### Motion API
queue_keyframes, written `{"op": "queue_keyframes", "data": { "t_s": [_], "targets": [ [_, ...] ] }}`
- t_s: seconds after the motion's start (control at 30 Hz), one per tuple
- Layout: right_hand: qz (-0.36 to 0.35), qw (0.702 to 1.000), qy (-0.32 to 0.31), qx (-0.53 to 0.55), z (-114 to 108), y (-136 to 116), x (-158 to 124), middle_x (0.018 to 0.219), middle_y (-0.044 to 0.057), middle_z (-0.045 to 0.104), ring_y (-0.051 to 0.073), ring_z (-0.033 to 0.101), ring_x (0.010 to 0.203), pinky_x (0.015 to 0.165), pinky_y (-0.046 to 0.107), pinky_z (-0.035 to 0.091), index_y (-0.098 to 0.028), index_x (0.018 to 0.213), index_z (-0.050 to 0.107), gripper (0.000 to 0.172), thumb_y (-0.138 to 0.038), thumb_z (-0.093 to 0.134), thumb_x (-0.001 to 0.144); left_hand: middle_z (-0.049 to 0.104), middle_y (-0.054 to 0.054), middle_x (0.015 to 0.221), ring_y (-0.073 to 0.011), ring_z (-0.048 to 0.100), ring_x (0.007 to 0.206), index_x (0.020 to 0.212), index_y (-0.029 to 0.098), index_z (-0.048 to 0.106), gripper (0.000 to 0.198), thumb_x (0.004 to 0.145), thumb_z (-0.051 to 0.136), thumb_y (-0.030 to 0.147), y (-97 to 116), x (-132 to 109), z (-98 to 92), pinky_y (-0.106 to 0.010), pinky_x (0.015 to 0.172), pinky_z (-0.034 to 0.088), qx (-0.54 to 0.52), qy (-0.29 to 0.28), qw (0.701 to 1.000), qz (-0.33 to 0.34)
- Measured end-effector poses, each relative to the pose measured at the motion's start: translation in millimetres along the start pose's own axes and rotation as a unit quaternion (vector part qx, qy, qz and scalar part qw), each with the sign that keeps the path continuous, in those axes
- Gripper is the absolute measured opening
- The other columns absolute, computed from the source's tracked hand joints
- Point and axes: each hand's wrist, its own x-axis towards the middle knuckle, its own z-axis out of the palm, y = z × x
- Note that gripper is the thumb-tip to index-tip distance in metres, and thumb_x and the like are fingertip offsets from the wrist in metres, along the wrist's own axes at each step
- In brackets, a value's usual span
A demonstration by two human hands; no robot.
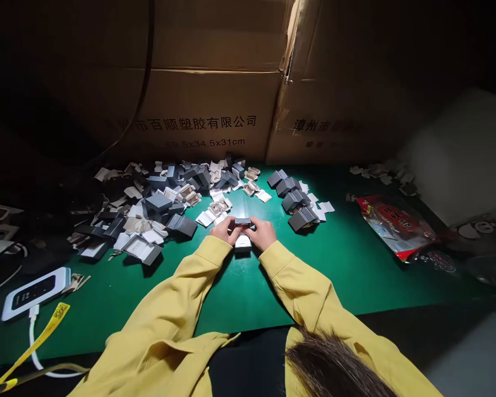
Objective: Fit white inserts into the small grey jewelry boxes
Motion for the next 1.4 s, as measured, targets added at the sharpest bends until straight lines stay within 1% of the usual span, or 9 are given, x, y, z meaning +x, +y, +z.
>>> {"op": "queue_keyframes", "data": {
  "t_s": [0.23, 0.43, 0.57, 0.77, 0.87, 0.97, 1.17, 1.3, 1.4],
  "targets": [
    [-0.040, 0.995, -0.051, 0.072, -8, 2, -6, 0.078, 0.000, 0.069, 0.014, 0.059, 0.065, 0.061, 0.023, 0.041, -0.024, 0.094, 0.065, 0.018, -0.034, 0.060, 0.081, 0.063, -0.003, 0.078, -0.0148, 0.058, 0.070, 0.090, 0.018, 0.059, 0.018, 0.082, 0.054, 0.034, 7, -2, -3.7, -0.025, 0.070, 0.042, 0.022, -0.006, 1.000, -0.007],
    [0.005, 0.999, -0.007, 0.037, 2, -2, -5, 0.065, 0.000, 0.063, 0.014, 0.055, 0.061, 0.057, 0.023, 0.037, -0.021, 0.078, 0.064, 0.010, -0.026, 0.056, 0.076, 0.063, -0.003, 0.073, -0.0156, 0.057, 0.070, 0.088, 0.018, 0.063, 0.020, 0.080, 0.056, 0.036, 10, 2, -7.5, -0.027, 0.069, 0.041, 0.036, -0.007, 0.999, -0.030],
    [-0.012, 0.998, 0.012, 0.063, 1, -6, -5, 0.065, 0.000, 0.062, 0.014, 0.052, 0.060, 0.058, 0.025, 0.039, -0.019, 0.073, 0.062, 0.009, -0.025, 0.055, 0.074, 0.062, -0.002, 0.074, -0.0138, 0.056, 0.070, 0.087, 0.017, 0.063, 0.025, 0.075, 0.064, 0.039, 7, 4, -7.8, -0.025, 0.070, 0.044, -0.069, -0.013, 0.997, -0.043],
    [0.078, 0.949, 0.038, 0.304, -6, -2, -1, 0.064, 0.000, 0.062, 0.012, 0.053, 0.057, 0.056, 0.024, 0.045, -0.016, 0.075, 0.063, 0.015, -0.027, 0.054, 0.070, 0.063, -0.010, 0.103, -0.0173, 0.064, 0.083, 0.106, 0.017, 0.056, 0.051, 0.080, 0.051, 0.060, 6, 0, -8.2, -0.029, 0.063, 0.054, -0.361, -0.093, 0.922, -0.106],
    [0.077, 0.916, 0.044, 0.392, -5, -1, 1, 0.069, 0.000, 0.065, 0.013, 0.057, 0.061, 0.059, 0.025, 0.049, -0.016, 0.080, 0.064, 0.018, -0.028, 0.057, 0.068, 0.059, -0.012, 0.117, -0.0191, 0.066, 0.084, 0.116, 0.021, 0.050, 0.058, 0.077, 0.053, 0.064, 8, -2, -8.5, -0.030, 0.060, 0.056, -0.430, -0.157, 0.877, -0.142],
    [0.050, 0.913, 0.066, 0.400, -4, -3, -1, 0.077, 0.002, 0.067, 0.013, 0.059, 0.066, 0.063, 0.026, 0.051, -0.017, 0.081, 0.064, 0.018, -0.027, 0.056, 0.069, 0.059, -0.013, 0.120, -0.0200, 0.066, 0.087, 0.127, 0.024, 0.043, 0.067, 0.075, 0.060, 0.061, 10, -6, -6.8, -0.028, 0.061, 0.056, -0.434, -0.190, 0.869, -0.142],
    [0.072, 0.904, 0.136, 0.399, -11, -9, -5, 0.084, 0.002, 0.062, 0.009, 0.048, 0.057, 0.055, 0.023, 0.045, -0.018, 0.086, 0.060, 0.028, -0.032, 0.064, 0.061, 0.062, -0.016, 0.117, -0.0254, 0.064, 0.101, 0.128, 0.018, 0.051, 0.067, 0.076, 0.061, 0.058, 5, -4, -3.3, -0.041, 0.083, 0.055, -0.376, -0.120, 0.919, -0.011],
    [0.090, 0.888, -0.031, 0.449, -14, -11, -9, 0.053, -0.005, 0.050, 0.008, 0.043, 0.047, 0.046, 0.022, 0.039, -0.018, 0.066, 0.056, 0.021, -0.034, 0.066, 0.058, 0.060, -0.013, 0.126, -0.0258, 0.054, 0.119, 0.114, 0.021, 0.065, 0.044, 0.079, 0.064, 0.047, 0, -4, -2.0, -0.046, 0.107, 0.040, -0.257, -0.028, 0.957, 0.134],
    [0.107, 0.883, -0.073, 0.452, -14, -12, -13, 0.042, -0.007, 0.041, 0.007, 0.034, 0.038, 0.037, 0.022, 0.030, -0.018, 0.059, 0.053, 0.018, -0.033, 0.063, 0.058, 0.058, -0.013, 0.129, -0.0248, 0.054, 0.121, 0.113, 0.022, 0.066, 0.034, 0.083, 0.061, 0.038, -5, -6, -0.2, -0.045, 0.107, 0.039, -0.211, -0.017, 0.956, 0.203]
  ]
}}
